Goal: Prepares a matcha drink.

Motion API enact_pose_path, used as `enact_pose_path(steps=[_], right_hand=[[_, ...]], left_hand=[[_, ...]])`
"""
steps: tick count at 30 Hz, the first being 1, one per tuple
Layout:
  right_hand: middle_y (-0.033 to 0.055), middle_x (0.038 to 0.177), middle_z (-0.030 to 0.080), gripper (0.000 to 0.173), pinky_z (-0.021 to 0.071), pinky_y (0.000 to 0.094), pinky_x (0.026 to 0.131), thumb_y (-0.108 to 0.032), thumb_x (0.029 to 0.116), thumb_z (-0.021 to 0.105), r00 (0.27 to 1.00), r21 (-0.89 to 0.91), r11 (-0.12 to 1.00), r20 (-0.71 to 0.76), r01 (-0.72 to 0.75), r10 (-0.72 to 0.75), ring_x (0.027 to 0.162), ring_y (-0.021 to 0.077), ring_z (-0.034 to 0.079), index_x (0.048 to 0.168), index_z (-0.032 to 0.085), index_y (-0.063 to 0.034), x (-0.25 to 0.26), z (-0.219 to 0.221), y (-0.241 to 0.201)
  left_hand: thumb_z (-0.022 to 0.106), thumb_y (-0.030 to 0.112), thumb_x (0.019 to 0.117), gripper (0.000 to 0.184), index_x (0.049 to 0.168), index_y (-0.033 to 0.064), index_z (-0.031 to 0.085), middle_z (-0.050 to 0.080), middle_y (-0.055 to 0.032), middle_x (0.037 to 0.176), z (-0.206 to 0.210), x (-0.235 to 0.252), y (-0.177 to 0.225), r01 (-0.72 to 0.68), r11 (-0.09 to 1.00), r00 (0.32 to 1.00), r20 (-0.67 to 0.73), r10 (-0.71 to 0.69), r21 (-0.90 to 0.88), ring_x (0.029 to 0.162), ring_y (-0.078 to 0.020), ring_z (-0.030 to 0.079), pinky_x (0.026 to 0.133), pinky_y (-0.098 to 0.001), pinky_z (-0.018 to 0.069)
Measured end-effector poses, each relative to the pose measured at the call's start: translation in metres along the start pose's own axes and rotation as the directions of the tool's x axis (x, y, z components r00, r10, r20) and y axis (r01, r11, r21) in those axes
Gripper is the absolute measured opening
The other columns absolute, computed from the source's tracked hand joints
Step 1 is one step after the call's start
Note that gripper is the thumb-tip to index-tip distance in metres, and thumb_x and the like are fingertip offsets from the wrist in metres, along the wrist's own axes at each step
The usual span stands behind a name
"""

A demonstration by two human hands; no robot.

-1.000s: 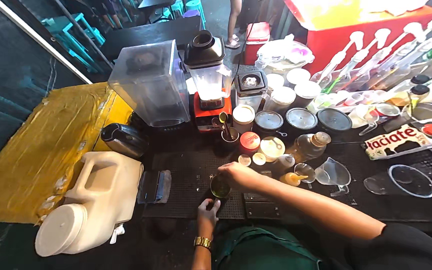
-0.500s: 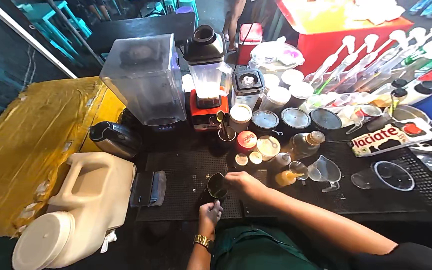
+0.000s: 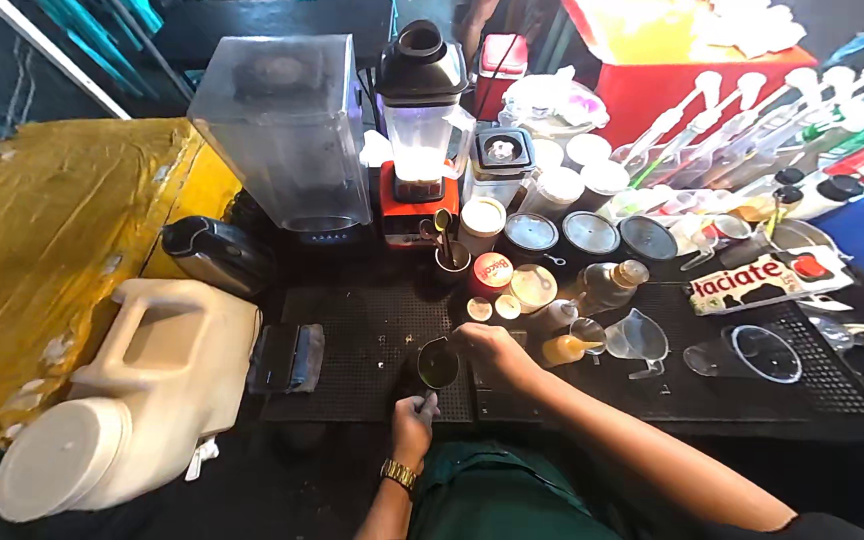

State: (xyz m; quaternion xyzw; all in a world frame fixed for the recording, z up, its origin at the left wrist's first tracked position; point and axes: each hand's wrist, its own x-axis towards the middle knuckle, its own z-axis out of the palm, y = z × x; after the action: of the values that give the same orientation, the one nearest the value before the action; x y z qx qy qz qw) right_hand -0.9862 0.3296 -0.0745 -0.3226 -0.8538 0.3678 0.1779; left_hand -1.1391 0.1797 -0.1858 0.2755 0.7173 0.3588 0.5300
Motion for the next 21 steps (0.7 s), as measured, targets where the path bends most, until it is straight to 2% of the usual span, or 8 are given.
enact_pose_path(steps=[3, 6, 8, 11, 13, 15, 18, 21], right_hand=[[0.0089, 0.095, 0.072, 0.016, 0.0597, 0.0407, 0.083, -0.012, 0.1011, 0.059, 0.993, -0.075, 0.997, 0.111, -0.022, 0.030, 0.087, 0.0198, 0.071, 0.103, 0.072, -0.0033, -0.005, -0.012, -0.008], [0.0107, 0.092, 0.071, 0.008, 0.0602, 0.0473, 0.079, -0.003, 0.0969, 0.063, 0.999, -0.152, 0.987, -0.013, -0.051, 0.050, 0.082, 0.0239, 0.071, 0.099, 0.071, -0.0024, 0.010, -0.021, -0.003], [0.0094, 0.094, 0.072, 0.009, 0.0597, 0.0482, 0.080, -0.005, 0.0979, 0.063, 1.000, -0.146, 0.989, -0.027, -0.016, 0.012, 0.084, 0.0232, 0.071, 0.101, 0.072, -0.0046, 0.021, -0.014, -0.001], [0.0051, 0.092, 0.071, 0.009, 0.0594, 0.0452, 0.079, -0.008, 0.0990, 0.063, 0.990, -0.125, 0.991, 0.139, 0.040, -0.022, 0.083, 0.0187, 0.069, 0.102, 0.072, -0.0083, 0.025, -0.006, -0.008], [0.0075, 0.090, 0.072, 0.010, 0.0596, 0.0513, 0.074, -0.006, 0.0975, 0.064, 0.985, -0.162, 0.986, 0.173, 0.027, 0.002, 0.079, 0.0227, 0.070, 0.102, 0.072, -0.0082, 0.029, -0.019, -0.001], [0.0116, 0.092, 0.072, 0.012, 0.0591, 0.0560, 0.075, -0.007, 0.0996, 0.061, 0.992, -0.170, 0.985, 0.123, 0.029, -0.008, 0.081, 0.0269, 0.071, 0.105, 0.072, -0.0054, 0.036, -0.026, 0.013], [0.0136, 0.097, 0.073, 0.017, 0.0589, 0.0560, 0.078, -0.012, 0.1014, 0.059, 0.986, -0.145, 0.989, 0.165, 0.020, 0.005, 0.084, 0.0277, 0.072, 0.109, 0.071, -0.0031, 0.042, -0.016, 0.013], [0.0066, 0.093, 0.073, 0.021, 0.0602, 0.0454, 0.068, -0.020, 0.0983, 0.057, 0.949, -0.133, 0.988, 0.313, 0.081, -0.036, 0.074, 0.0189, 0.069, 0.105, 0.073, -0.0069, 0.033, -0.009, 0.003]], left_hand=[[0.062, 0.020, 0.1018, 0.034, 0.074, 0.0026, 0.069, 0.061, -0.0005, 0.064, -0.001, 0.004, -0.001, 0.008, 1.000, 1.000, 0.009, -0.008, -0.022, 0.056, -0.0075, 0.052, 0.057, -0.0273, 0.0458], [0.061, 0.023, 0.1029, 0.034, 0.078, 0.0018, 0.070, 0.063, -0.0007, 0.068, 0.001, 0.010, 0.002, 0.051, 0.998, 0.998, 0.034, -0.049, -0.040, 0.059, -0.0077, 0.055, 0.061, -0.0275, 0.0488], [0.061, 0.025, 0.1033, 0.029, 0.094, -0.0012, 0.071, 0.070, -0.0068, 0.084, 0.002, 0.010, 0.009, 0.098, 0.991, 0.994, 0.055, -0.093, -0.093, 0.072, -0.0123, 0.064, 0.070, -0.0317, 0.0560], [0.062, 0.032, 0.1026, 0.044, 0.134, 0.0022, 0.058, 0.067, -0.0191, 0.123, -0.011, 0.000, 0.008, 0.163, 0.976, 0.986, 0.054, -0.157, -0.146, 0.100, -0.0277, 0.073, 0.082, -0.0451, 0.0632], [0.061, 0.040, 0.1024, 0.046, 0.130, 0.0024, 0.061, 0.069, -0.0180, 0.117, -0.028, -0.008, -0.005, 0.142, 0.989, 0.987, -0.067, -0.145, -0.040, 0.096, -0.0266, 0.074, 0.082, -0.0443, 0.0625], [0.055, 0.047, 0.1029, 0.048, 0.124, 0.0057, 0.067, 0.071, -0.0155, 0.114, -0.050, -0.024, -0.039, 0.212, 0.954, 0.964, -0.206, -0.169, 0.210, 0.105, -0.0277, 0.070, 0.095, -0.0497, 0.0559], [0.048, 0.035, 0.1046, 0.047, 0.143, 0.0083, 0.056, 0.064, -0.0199, 0.133, -0.079, -0.065, -0.107, 0.412, 0.750, 0.910, -0.264, -0.318, 0.517, 0.122, -0.0394, 0.062, 0.100, -0.0619, 0.0490], [0.050, 0.024, 0.1051, 0.038, 0.133, 0.0038, 0.064, 0.063, -0.0234, 0.135, -0.081, -0.109, -0.191, 0.616, 0.557, 0.761, -0.238, -0.604, 0.557, 0.129, -0.0442, 0.056, 0.107, -0.0639, 0.0414]])
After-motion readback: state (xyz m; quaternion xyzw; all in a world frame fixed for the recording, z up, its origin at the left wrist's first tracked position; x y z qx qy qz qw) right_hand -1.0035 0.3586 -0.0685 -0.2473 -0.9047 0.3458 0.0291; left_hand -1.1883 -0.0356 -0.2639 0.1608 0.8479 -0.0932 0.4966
